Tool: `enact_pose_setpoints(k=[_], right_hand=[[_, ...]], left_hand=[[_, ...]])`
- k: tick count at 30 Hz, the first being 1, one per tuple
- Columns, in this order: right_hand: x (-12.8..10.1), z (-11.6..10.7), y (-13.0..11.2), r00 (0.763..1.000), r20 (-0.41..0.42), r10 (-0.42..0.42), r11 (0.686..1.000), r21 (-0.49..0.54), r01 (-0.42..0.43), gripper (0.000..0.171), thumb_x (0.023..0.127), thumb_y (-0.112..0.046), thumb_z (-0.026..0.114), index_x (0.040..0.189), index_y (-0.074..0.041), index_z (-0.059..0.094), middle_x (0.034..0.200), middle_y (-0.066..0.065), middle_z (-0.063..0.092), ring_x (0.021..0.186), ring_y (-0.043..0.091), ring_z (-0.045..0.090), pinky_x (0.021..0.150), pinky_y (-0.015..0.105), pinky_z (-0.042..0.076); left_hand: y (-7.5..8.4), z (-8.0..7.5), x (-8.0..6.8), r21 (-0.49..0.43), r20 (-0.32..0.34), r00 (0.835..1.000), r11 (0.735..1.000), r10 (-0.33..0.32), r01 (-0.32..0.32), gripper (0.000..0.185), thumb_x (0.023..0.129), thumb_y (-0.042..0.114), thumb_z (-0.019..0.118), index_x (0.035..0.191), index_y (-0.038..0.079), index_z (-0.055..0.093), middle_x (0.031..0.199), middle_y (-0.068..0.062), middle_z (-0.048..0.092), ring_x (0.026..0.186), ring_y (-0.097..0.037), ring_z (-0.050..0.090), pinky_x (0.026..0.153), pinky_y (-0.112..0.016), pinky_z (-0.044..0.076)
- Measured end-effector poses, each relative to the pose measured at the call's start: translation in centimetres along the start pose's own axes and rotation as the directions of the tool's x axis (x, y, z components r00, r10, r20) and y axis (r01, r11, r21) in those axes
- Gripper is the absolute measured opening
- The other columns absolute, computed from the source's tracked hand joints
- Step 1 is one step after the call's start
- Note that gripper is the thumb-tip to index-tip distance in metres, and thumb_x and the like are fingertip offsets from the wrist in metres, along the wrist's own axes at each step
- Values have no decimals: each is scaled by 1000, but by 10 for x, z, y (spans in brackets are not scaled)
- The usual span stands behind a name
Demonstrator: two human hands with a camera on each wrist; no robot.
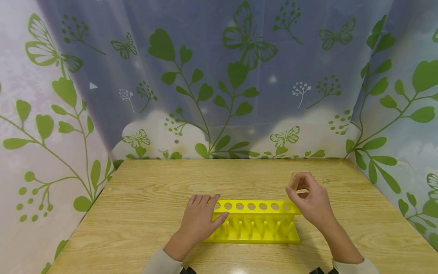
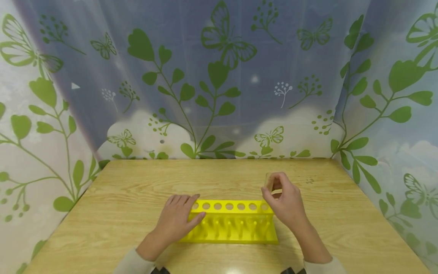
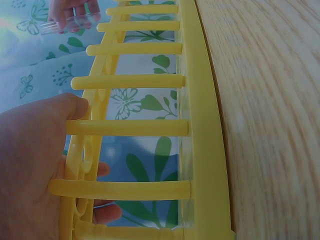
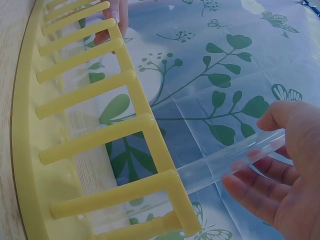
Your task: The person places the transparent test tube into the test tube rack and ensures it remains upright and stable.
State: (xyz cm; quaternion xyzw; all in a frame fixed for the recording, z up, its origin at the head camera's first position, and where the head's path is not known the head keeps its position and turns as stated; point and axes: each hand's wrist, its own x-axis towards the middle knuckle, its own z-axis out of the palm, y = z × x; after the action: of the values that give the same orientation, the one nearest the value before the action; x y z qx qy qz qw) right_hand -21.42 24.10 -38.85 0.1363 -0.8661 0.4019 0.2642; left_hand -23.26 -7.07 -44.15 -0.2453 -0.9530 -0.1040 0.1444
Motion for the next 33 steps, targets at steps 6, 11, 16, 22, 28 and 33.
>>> enact_pose_setpoints(k=[6,11,16,22,28,33], right_hand=[[0,0,1,1000,10,7,1000,2,-7,22,90,-5,68,108,-4,55,86,1,58,80,1,58,63,20,54],[0,0,3,1000,12,11,1000,-10,-11,25,90,-7,68,111,-3,55,87,1,58,82,0,58,65,20,54],[0,0,3,1000,20,5,1000,-24,-5,26,91,-9,68,113,-4,56,88,2,58,84,-1,57,67,20,54],[2,1,2,999,33,-6,1000,-23,7,24,91,-11,68,111,-7,56,96,3,60,86,3,59,68,20,54],[2,1,2,998,55,7,1000,-9,-7,25,92,-14,68,111,-7,54,107,8,61,87,5,60,69,19,54],[0,-1,1,994,86,61,998,-5,-61,35,91,-20,70,119,-5,53,113,10,60,93,14,61,73,22,54]], left_hand=[[0,1,0,-8,8,1000,1000,-6,6,60,94,56,52,137,14,55,115,-5,61,109,-25,55,103,-47,38],[0,1,0,-5,9,1000,1000,-7,7,60,94,56,52,137,14,54,116,-5,61,109,-25,56,102,-47,38],[0,0,0,0,8,1000,1000,-6,6,59,95,56,52,137,14,54,116,-5,61,110,-25,55,102,-47,38],[1,-2,-1,-4,10,1000,1000,-13,13,60,95,56,51,137,14,54,117,-6,61,111,-26,55,103,-47,37],[1,-4,-2,-16,21,1000,1000,-21,21,61,95,56,51,138,13,53,119,-6,61,112,-27,55,104,-48,36],[0,-5,-1,-54,45,999,998,-15,17,62,96,57,48,140,13,51,124,-7,59,117,-28,52,108,-51,32]])
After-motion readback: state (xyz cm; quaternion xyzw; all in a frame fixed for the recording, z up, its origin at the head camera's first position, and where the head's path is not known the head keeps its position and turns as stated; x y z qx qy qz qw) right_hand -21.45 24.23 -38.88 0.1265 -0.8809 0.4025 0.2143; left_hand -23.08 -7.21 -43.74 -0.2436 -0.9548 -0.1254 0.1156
